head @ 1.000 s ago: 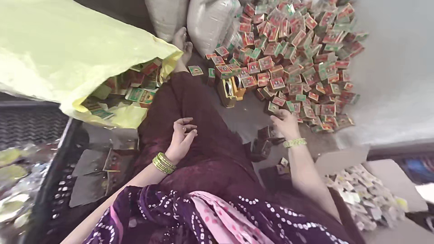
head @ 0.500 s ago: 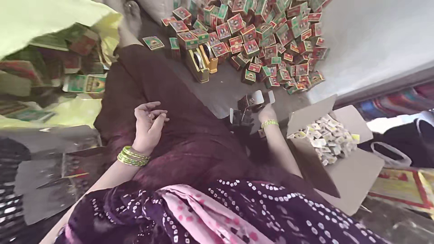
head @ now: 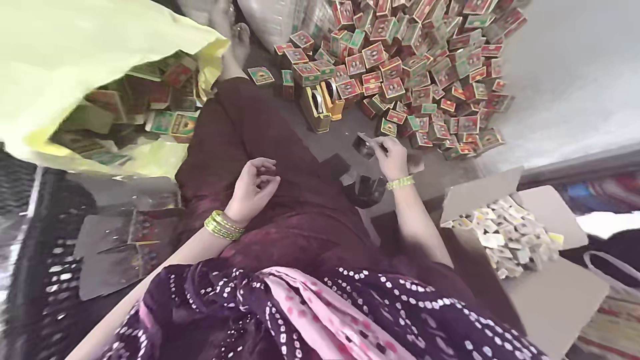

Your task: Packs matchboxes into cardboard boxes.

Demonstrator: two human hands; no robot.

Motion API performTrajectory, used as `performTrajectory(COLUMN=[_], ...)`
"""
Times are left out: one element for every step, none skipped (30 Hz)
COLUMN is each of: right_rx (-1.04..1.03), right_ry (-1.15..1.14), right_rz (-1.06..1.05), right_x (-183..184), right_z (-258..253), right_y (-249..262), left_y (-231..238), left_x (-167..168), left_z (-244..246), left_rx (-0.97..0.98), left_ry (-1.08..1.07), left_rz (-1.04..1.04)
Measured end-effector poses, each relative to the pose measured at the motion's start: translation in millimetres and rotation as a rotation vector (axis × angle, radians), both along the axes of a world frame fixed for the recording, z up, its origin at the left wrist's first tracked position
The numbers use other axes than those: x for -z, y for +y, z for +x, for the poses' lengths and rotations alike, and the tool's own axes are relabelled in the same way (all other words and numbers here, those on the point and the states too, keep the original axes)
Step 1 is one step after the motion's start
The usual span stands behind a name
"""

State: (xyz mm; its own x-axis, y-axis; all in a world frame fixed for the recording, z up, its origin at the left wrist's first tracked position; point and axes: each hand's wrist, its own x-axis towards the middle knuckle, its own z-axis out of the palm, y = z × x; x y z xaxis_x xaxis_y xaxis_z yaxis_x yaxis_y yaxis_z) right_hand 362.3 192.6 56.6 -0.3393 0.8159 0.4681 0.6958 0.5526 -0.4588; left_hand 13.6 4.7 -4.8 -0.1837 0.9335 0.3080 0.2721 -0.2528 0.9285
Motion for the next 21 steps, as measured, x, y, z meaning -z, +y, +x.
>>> performTrajectory(right_rx=[-0.073,-0.150,-0.219,-0.279,-0.330,-0.377,-0.428,-0.480,-0.516,-0.512,-0.453,-0.332,-0.156,0.040,0.212,0.348,0.466,0.580,0.679,0.766,0.827], right_ry=[0.061,0.130,0.185,0.220,0.238,0.259,0.289,0.315,0.350,0.379,0.372,0.291,0.123,-0.115,-0.375,-0.570,-0.674,-0.723,-0.732,-0.685,-0.619], right_rz=[0.051,0.081,0.087,0.077,0.054,0.017,-0.032,-0.083,-0.127,-0.157,-0.165,-0.156,-0.153,-0.196,-0.292,-0.436,-0.596,-0.729,-0.801,-0.838,-0.871], right_x=[-10.6,-21.5,-32.3,-42.0,-50.8,-57.3,-61.2,-62.1,-60.8,-58.0,-53.9,-50.5,-49.3,-52.1,-54.8,-53.6,-46.1,-29.7,-4.9,19.0,36.6], right_z=[-12.7,-26.4,-40.4,-54.1,-67.8,-81.3,-94.0,-104.6,-113.2,-118.3,-118.3,-112.7,-101.5,-86.7,-70.5,-53.6,-34.7,-12.2,13.3,37.2,57.8], right_y=[-10.6,-21.7,-33.4,-45.4,-57.9,-69.9,-81.3,-90.2,-95.9,-98.2,-96.7,-92.1,-85.8,-81.1,-76.2,-71.2,-66.6,-60.5,-54.5,-51.0,-51.1], left_y=[0.3,0.4,0.3,0.2,-0.6,-2.3,-4.7,-7.4,-10.0,-12.4,-14.6,-16.6,-17.5,-17.5,-16.6,-15.8,-15.4,-15.1,-14.4,-13.4,-12.7], left_x=[-1.1,-3.0,-4.7,-5.8,-7.7,-10.1,-12.9,-15.5,-17.8,-18.6,-19.3,-19.2,-18.0,-15.3,-13.4,-12.8,-12.6,-12.0,-11.9,-11.9,-11.5], left_z=[1.6,2.6,3.0,2.9,3.0,3.4,3.6,4.4,5.2,5.5,5.9,5.4,4.1,2.5,1.4,1.1,1.4,1.7,1.9,2.5,3.2], left_rx=[0.010,0.018,0.024,0.030,0.042,0.062,0.089,0.118,0.140,0.161,0.168,0.166,0.149,0.128,0.115,0.111,0.109,0.106,0.106,0.109,0.117], left_ry=[0.021,0.052,0.081,0.103,0.116,0.125,0.136,0.145,0.164,0.186,0.205,0.203,0.171,0.111,0.024,-0.068,-0.141,-0.184,-0.207,-0.221,-0.226], left_rz=[0.015,0.040,0.069,0.098,0.114,0.121,0.116,0.108,0.087,0.064,0.038,0.009,-0.014,-0.027,-0.037,-0.049,-0.062,-0.076,-0.084,-0.088,-0.094])
